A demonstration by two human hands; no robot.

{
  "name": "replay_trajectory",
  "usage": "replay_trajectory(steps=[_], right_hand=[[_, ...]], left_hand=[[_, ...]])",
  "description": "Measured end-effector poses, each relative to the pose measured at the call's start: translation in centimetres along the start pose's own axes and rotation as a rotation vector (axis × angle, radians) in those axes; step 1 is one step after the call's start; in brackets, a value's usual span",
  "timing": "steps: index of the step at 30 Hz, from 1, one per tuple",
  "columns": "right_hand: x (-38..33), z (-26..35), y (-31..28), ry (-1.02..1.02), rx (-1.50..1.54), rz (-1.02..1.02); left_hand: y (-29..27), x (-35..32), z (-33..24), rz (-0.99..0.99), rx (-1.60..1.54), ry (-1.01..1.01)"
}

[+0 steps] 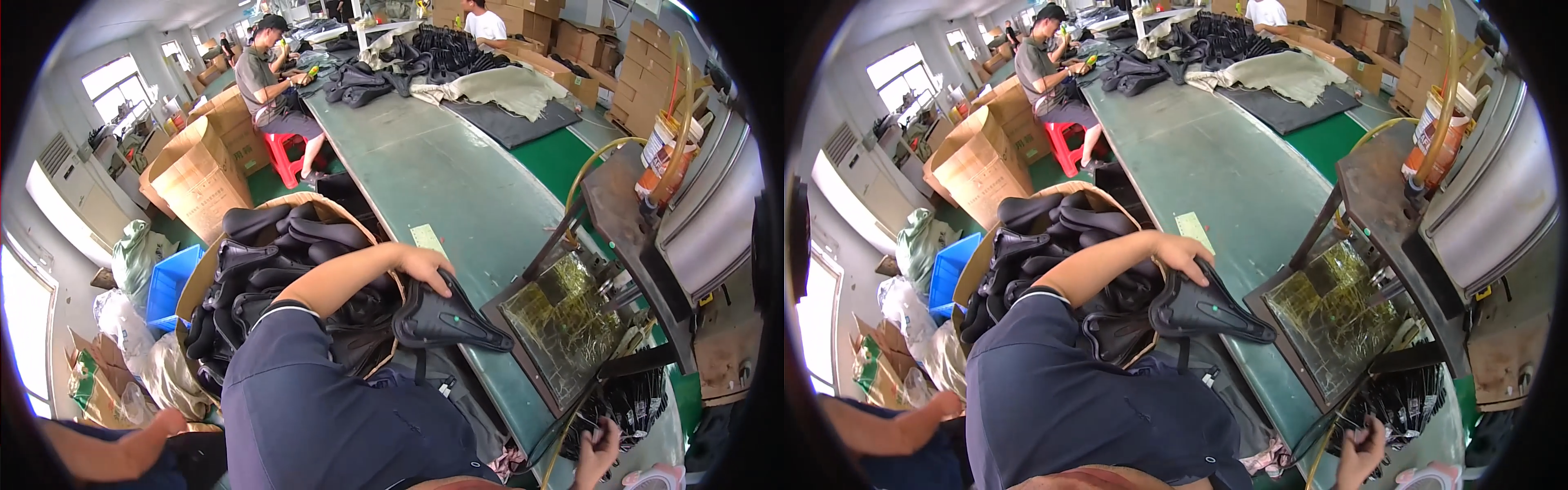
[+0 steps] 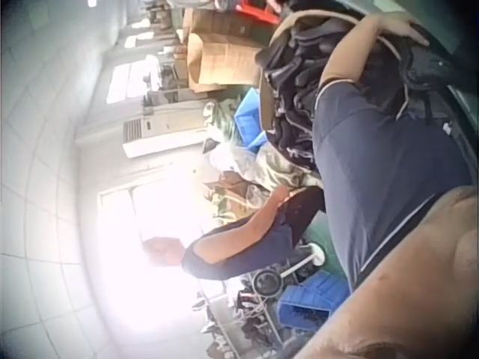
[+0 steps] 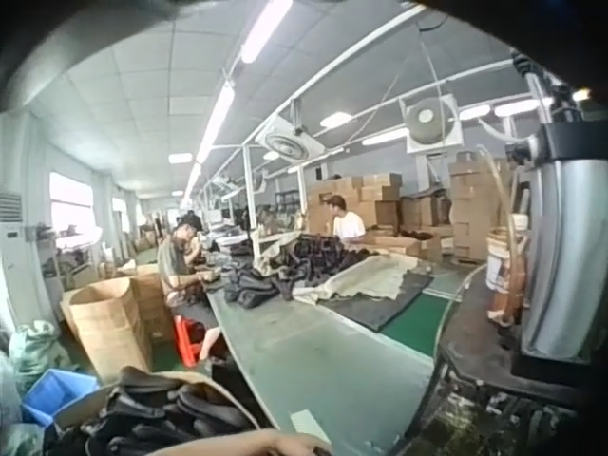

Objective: Assemble bicycle seats by checking components and operating a press machine.

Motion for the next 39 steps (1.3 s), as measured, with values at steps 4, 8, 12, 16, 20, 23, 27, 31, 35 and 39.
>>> replay_trajectory(steps=[4, 8, 12, 16, 20, 23, 27, 31, 35, 39], right_hand=[[1.8, 3.1, 6.2, 0.113, 0.420, 0.113], [3.9, 5.9, 8.8, 0.054, 0.509, 0.167], [5.2, 8.0, 10.6, 0.060, 0.599, 0.281], [4.7, 8.5, 12.7, -0.006, 0.785, 0.305], [4.7, 9.6, 13.6, -0.006, 0.660, 0.279], [4.3, 8.8, 14.5, -0.013, 0.588, 0.266], [4.6, 10.6, 14.8, -0.187, 0.493, 0.252], [4.6, 11.1, 15.2, -0.149, 0.522, 0.262], [4.8, 11.7, 15.1, -0.215, 0.476, 0.263], [4.9, 12.4, 14.9, -0.268, 0.466, 0.243]], left_hand=[[3.8, -1.0, -2.1, 0.027, -0.270, 0.089], [8.4, -2.2, -4.8, 0.082, -0.709, 0.140], [11.9, -2.9, -5.5, 0.097, -0.621, 0.205], [12.4, -3.1, -4.3, 0.135, -0.670, 0.222], [11.4, -3.2, -3.3, 0.247, -0.705, 0.267], [11.3, -2.9, -2.9, 0.263, -0.733, 0.263], [11.4, -2.5, -3.5, 0.290, -0.676, 0.298], [11.6, -2.7, -4.4, 0.338, -0.692, 0.289], [12.1, -3.5, -5.9, 0.385, -0.712, 0.321], [11.8, -4.0, -6.4, 0.396, -0.750, 0.282]])
Point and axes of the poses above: each hand's wrist, its own x-axis towards the middle knuckle, its own y-axis out of the palm, z = x × y, the point moved 5 cm from there along x, towards the middle knuckle, and after that the axes turned 11 degrees about -y, right-handed, at the moved point
